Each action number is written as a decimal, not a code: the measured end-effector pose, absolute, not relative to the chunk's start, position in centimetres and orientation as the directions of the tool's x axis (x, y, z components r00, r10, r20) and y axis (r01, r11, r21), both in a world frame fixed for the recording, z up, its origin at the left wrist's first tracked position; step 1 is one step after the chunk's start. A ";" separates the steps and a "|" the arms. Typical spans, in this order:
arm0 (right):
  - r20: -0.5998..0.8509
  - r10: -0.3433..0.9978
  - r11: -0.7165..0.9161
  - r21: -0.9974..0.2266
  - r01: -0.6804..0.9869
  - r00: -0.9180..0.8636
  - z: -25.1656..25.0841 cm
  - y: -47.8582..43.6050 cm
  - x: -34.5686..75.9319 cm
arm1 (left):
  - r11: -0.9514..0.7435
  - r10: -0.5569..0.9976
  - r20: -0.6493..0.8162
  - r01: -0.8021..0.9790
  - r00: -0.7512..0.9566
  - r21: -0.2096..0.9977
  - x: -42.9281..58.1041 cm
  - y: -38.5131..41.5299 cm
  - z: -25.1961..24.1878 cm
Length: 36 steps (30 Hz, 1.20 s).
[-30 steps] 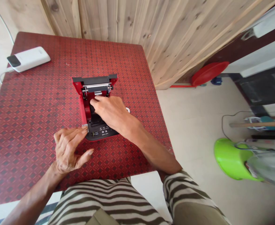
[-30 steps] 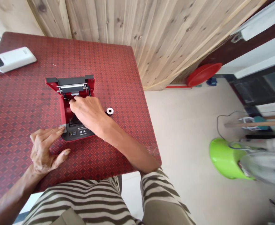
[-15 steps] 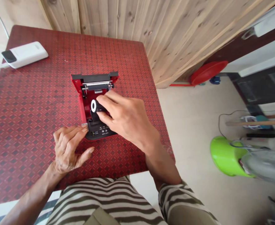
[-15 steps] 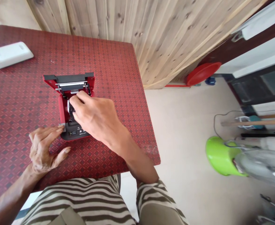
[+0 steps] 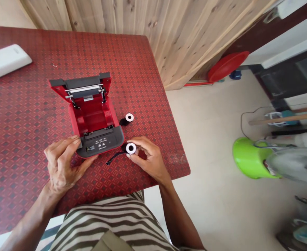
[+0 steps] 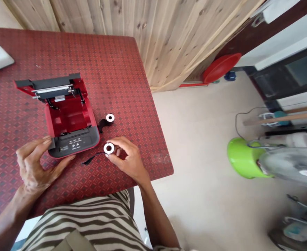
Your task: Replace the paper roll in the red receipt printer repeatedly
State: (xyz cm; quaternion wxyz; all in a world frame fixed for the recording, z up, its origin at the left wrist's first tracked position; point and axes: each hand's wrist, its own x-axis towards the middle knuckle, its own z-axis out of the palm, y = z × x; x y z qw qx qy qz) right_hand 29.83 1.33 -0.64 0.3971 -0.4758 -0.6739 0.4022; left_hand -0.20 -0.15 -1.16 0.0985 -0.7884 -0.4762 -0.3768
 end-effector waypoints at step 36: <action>-0.064 0.680 0.713 -0.176 0.679 -0.731 9.1 12.4 19.6 | -0.515 0.720 0.666 0.793 0.195 0.325 -0.1 -0.7 -1.5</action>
